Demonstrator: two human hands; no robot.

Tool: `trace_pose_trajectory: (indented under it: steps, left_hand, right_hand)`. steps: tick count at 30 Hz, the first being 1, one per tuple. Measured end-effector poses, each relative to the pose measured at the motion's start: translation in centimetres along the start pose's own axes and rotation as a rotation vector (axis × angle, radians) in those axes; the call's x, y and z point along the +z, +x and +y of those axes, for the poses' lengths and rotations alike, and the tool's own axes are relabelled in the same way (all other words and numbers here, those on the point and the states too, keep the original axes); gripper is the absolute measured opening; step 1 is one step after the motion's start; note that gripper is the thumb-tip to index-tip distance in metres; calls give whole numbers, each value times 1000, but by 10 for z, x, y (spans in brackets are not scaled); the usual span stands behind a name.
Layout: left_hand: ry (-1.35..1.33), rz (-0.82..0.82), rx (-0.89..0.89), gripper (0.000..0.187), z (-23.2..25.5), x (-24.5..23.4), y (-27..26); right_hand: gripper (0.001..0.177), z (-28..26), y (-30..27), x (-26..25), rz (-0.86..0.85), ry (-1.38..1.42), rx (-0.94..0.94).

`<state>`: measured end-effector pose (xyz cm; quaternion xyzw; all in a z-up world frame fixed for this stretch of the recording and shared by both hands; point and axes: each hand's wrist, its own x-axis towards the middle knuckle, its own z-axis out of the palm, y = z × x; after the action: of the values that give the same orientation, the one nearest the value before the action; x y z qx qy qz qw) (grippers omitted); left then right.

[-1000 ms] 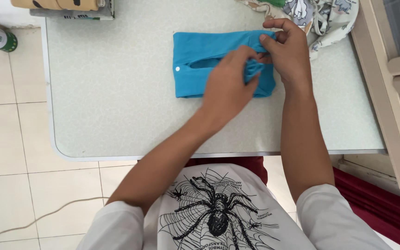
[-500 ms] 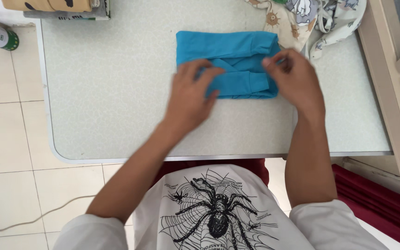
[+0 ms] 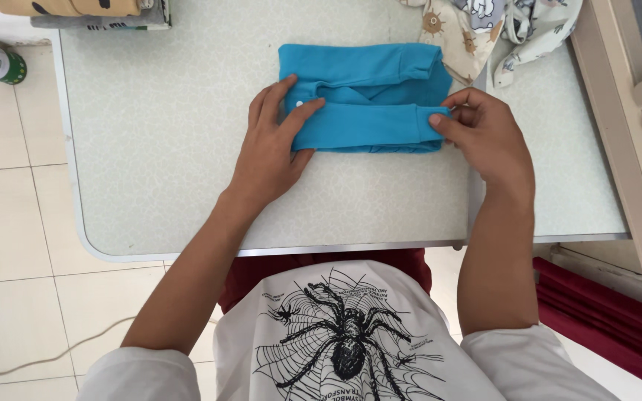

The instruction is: The person folds several baby garments by hand on a table, smoothing the fabric and folding the sides and ends inward before placing each finished item onto a growing stack.

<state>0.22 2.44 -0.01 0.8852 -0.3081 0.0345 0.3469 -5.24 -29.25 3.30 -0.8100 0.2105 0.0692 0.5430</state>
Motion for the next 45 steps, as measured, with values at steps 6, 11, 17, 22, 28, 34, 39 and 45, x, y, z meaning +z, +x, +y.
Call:
trace_pose_trajectory:
  steps: [6,11,17,22,28,34,39,45]
  left_hand:
    - [14,12,37,65,-6,4,-9]
    - [249,-68,142,61,-5,5,-7]
    - [118,-147,109,53,6,0,2]
    - [124,-73,113,44,7,13,12]
    - [172,-107,71,57,-7,3,-4]
    - [148,-95,23,55,-18,-25,-24]
    - [46,18,2,36,-18,-24,-21]
    - [176,76,-13,38,-26,-14,0]
  right_hand:
    - [27,5,-3,4,47,-277,64]
    - [31,9,-2,8,61,-353,25]
    - [43,-5,8,11,182,-373,-126]
    - [49,-4,47,31,335,-218,-244]
    - [25,-9,50,50,336,-341,-440]
    - [18,-33,45,59,116,38,-127]
    - [20,-30,52,59,66,-187,-137]
    - [34,-23,40,69,339,-529,-442]
